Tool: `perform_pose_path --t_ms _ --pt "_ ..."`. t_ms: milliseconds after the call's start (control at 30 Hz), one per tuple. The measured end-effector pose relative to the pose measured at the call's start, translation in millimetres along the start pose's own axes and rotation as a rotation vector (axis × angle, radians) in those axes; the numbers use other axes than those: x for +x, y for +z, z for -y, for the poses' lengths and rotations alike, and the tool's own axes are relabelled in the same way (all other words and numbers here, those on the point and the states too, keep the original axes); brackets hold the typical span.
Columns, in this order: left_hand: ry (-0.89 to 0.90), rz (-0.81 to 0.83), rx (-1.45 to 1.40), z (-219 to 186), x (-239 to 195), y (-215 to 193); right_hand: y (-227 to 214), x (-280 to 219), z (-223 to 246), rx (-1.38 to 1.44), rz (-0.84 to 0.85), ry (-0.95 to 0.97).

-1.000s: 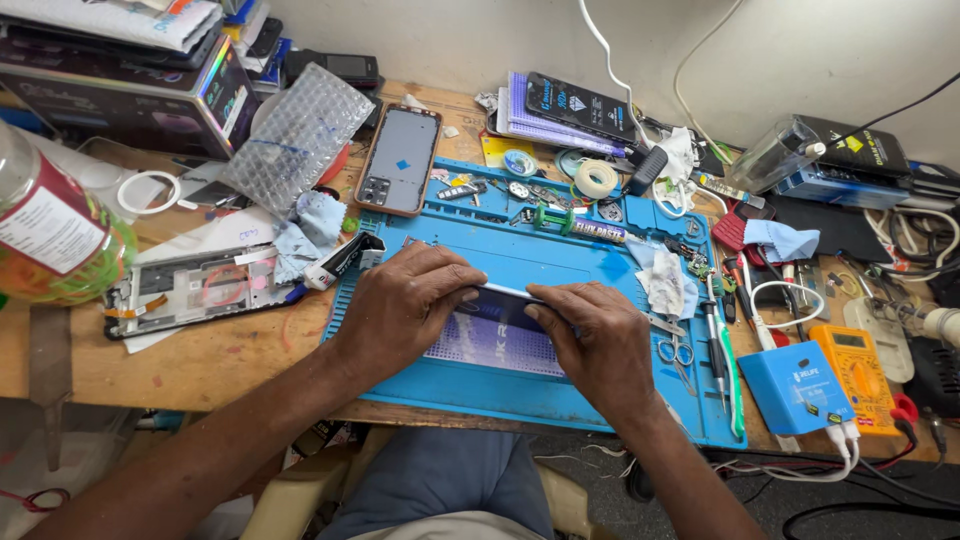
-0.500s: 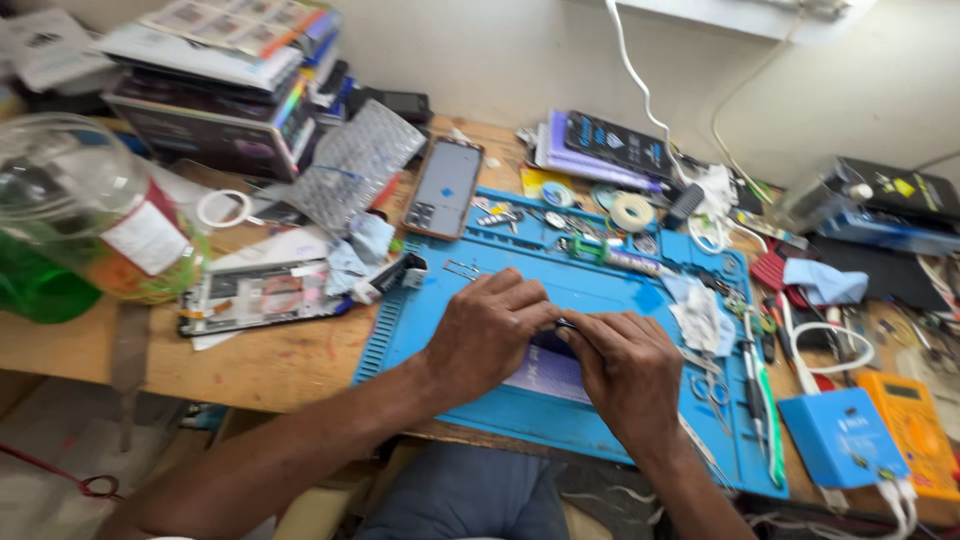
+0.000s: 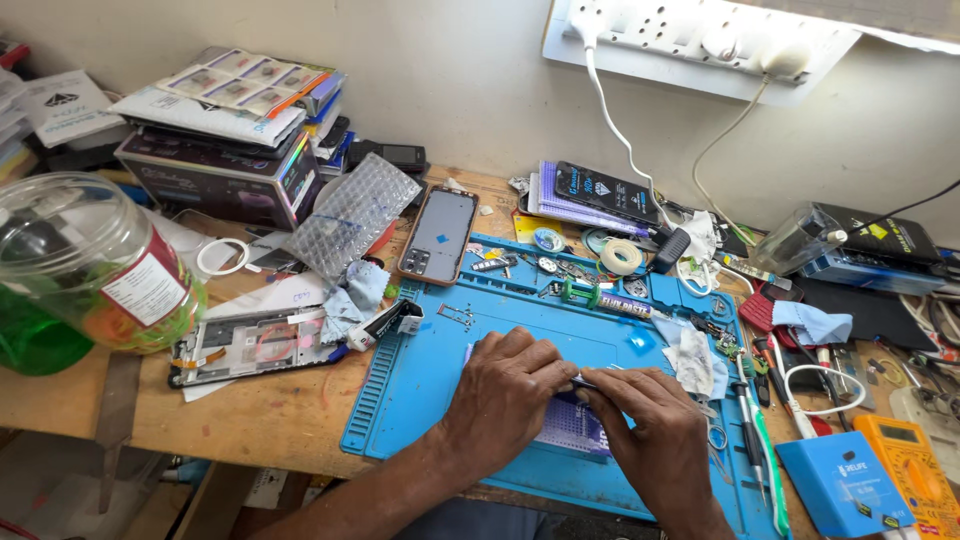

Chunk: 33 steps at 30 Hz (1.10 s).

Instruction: The person disassembles a smartphone, removes the battery, and applies adhesive to the internal frame. They then reposition the battery and use a screwdriver to secure internal components. The work is performed on a cluttered workbench with various tools and phone parts visible.

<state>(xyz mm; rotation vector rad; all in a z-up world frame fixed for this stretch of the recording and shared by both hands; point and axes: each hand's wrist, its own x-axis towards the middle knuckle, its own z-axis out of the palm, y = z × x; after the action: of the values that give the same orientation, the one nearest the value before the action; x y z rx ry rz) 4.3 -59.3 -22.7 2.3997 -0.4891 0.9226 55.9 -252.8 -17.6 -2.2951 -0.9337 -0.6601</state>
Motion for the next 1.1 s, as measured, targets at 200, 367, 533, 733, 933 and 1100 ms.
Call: perform_pose_path --t_ms 200,367,533,733,933,1100 --pt "-0.041 0.025 -0.017 2 -2 2 -5 -9 -12 0.023 -0.032 0.103" --pt "-0.047 0.005 -0.032 -1 -1 0 0 -17 -21 0.081 -0.057 0.191" --pt "-0.050 0.009 -0.039 3 -4 -1 3 -22 -25 0.162 -0.068 0.240" --pt "-0.370 -0.173 -0.725 -7 -20 -6 -41 -22 -1 0.206 -0.102 0.211" --pt "-0.329 -0.217 -0.827 -13 -11 -26 -63 7 28 0.135 0.041 0.181" --pt "-0.100 -0.186 -0.558 -10 13 -42 -66 23 35 0.221 0.016 0.117"
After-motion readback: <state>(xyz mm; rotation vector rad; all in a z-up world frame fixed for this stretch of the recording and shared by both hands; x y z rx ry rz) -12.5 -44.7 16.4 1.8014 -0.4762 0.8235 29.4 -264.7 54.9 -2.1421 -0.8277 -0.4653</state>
